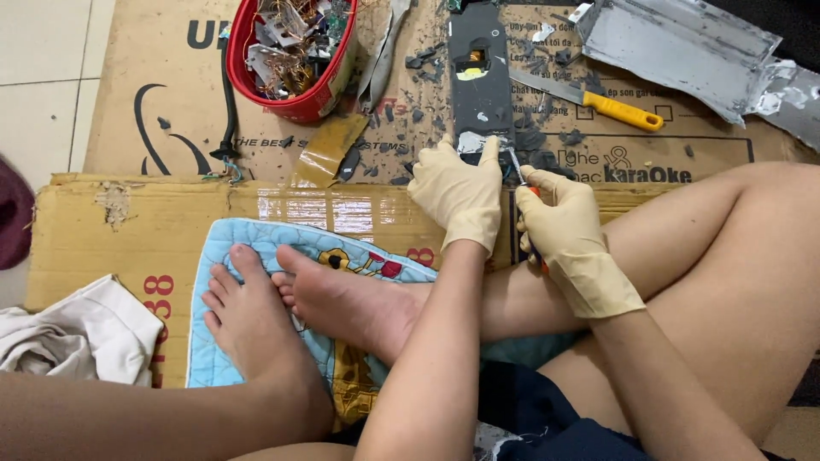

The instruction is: Removing multiple small screws from an electronic circuit board using a manual screwdriver

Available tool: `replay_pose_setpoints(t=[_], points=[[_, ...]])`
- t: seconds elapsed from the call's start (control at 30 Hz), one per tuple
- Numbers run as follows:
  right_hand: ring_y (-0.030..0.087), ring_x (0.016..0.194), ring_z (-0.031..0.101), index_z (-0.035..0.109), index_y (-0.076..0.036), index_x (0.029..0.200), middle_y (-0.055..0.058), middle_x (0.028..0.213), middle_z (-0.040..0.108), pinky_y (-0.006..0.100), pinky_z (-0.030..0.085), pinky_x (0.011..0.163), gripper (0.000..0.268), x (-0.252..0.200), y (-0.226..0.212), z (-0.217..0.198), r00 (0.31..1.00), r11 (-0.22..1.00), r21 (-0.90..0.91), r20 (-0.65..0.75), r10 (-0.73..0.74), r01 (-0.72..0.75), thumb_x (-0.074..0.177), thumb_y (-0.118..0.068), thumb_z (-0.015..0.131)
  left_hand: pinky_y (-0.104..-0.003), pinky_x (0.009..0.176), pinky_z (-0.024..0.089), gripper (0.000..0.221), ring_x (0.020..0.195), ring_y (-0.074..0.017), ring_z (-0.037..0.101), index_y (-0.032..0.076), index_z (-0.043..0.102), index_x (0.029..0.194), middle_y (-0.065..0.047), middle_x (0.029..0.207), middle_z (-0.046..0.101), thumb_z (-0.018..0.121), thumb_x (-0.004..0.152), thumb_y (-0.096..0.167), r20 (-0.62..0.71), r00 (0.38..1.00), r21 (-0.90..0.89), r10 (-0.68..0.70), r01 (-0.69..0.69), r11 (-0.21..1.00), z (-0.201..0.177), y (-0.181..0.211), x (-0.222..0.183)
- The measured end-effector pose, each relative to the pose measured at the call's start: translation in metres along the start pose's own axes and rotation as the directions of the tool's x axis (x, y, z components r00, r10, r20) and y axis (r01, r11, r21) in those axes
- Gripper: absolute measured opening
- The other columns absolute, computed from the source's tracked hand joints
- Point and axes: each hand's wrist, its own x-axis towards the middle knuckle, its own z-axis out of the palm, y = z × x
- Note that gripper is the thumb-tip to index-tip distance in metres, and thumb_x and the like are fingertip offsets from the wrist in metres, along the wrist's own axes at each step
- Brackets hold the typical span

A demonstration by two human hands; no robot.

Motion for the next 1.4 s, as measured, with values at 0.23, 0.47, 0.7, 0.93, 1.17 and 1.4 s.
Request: replay_pose_setpoints(t=[0.23,0.47,0.7,0.93,1.17,1.4], points=[[0.023,0.033,0.056,0.068,-0.007,0.123,0.018,0.051,0.057,0.035,0.043,0.024,0.031,0.012,-0.008,0.001,0.998,0.998,-0.059,-0.052,0.021,-0.024,0.095,-0.016,0.059,-0.043,0.096,0.043,0.077,0.109,-0.0307,0.062,0.02,0.067,0.132,-0.01,0.113,0.066,0.057,0.078,0.074,0.091,0.996,0.039,-0.005,0.001,0.999,-0.014,0.008,-0.008],[0.022,0.033,0.055,0.066,-0.009,0.129,0.017,0.053,0.058,0.034,0.042,0.023,0.033,0.009,-0.017,-0.004,0.999,0.993,-0.115,-0.032,-0.011,0.007,0.097,-0.014,0.06,-0.045,0.09,0.043,0.07,0.098,-0.0308,0.062,0.012,0.068,0.127,-0.009,0.103,0.062,0.057,0.085,0.066,-0.177,0.971,0.012,0.161,-0.161,0.987,0.022,-0.014,-0.01],[0.019,0.031,0.052,0.064,-0.011,0.131,0.014,0.053,0.055,0.03,0.039,0.022,0.033,-0.001,-0.017,-0.003,1.0,0.999,-0.048,0.001,0.002,-0.002,0.099,-0.014,0.058,-0.044,0.084,0.045,0.06,0.089,-0.0297,0.062,0.012,0.071,0.121,-0.006,0.094,0.06,0.058,0.086,0.06,-0.281,0.947,-0.008,0.157,-0.166,0.986,0.024,-0.009,-0.009],[0.02,0.03,0.05,0.065,-0.009,0.13,0.015,0.051,0.054,0.031,0.039,0.021,0.033,-0.012,-0.026,-0.003,1.0,0.999,-0.035,0.019,0.004,-0.003,0.098,-0.012,0.058,-0.045,0.086,0.046,0.071,0.088,-0.0312,0.061,0.012,0.075,0.115,-0.008,0.091,0.059,0.066,0.073,0.069,-0.365,0.925,-0.023,0.104,-0.121,0.992,0.039,-0.009,-0.004],[0.023,0.035,0.058,0.07,-0.009,0.121,0.017,0.056,0.06,0.037,0.045,0.024,0.027,0.031,-0.012,-0.005,1.0,0.991,-0.131,0.018,0.021,-0.018,0.095,-0.014,0.064,-0.046,0.09,0.044,0.07,0.093,-0.03,0.061,0.017,0.074,0.12,-0.005,0.095,0.063,0.067,0.072,0.068,-0.211,0.976,-0.033,0.062,-0.071,0.997,0.022,-0.006,-0.003],[0.036,0.102,0.07,0.075,-0.022,0.124,0.015,0.1,0.076,0.05,0.058,0.081,0.034,0.022,-0.033,-0.016,0.975,0.789,-0.572,0.14,-0.175,0.224,0.09,-0.019,0.072,-0.043,0.088,0.044,0.067,0.089,-0.0263,0.059,0.016,0.074,0.121,0.001,0.087,0.06,0.069,0.075,0.064,-0.181,0.98,-0.024,0.085,-0.09,0.996,0.017,-0.005,-0.005]])
